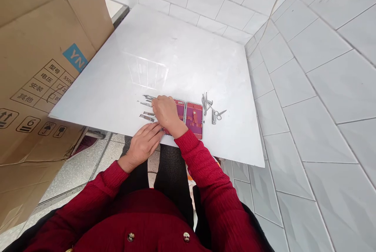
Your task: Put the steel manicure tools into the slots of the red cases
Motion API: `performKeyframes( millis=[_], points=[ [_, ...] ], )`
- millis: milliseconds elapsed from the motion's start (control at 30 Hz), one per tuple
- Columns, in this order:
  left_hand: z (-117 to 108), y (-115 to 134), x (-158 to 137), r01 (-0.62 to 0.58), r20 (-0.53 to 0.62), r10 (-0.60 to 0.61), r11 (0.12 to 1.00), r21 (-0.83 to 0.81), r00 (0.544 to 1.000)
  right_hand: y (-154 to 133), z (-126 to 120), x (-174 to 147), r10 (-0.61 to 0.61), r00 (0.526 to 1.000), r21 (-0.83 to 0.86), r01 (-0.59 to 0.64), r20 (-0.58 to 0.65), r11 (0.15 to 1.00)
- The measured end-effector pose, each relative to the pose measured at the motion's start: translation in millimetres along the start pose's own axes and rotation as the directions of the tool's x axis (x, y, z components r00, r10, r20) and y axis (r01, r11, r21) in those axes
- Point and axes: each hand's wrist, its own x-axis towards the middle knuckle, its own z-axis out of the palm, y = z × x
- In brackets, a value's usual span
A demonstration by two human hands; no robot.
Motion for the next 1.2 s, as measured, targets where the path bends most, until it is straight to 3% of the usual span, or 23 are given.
performKeyframes(
  millis=[433,733,1000,1200],
  points=[
    [0.8,-0.1,-1.3,0.011,0.004,-0.011,1.000,-0.005,1.000,-2.0,-6.9,-2.6,-0.103,0.994,-0.047,0.104,0.025,0.994],
    [0.8,-0.4,-3.0,0.028,0.023,-0.027,0.998,-0.056,0.999,-6.3,-14.9,0.8,-0.057,0.995,-0.108,0.066,0.086,0.992],
    [-1.8,1.3,1.0,-0.016,-0.031,0.017,0.999,0.049,0.999,-7.8,-10.9,-0.7,-0.084,0.993,-0.106,0.093,0.085,0.990],
    [1.2,0.6,-1.9,0.016,0.001,-0.016,0.999,-0.029,1.000,-7.0,-11.7,2.0,-0.071,0.992,-0.138,0.085,0.103,0.987]
  ],
)
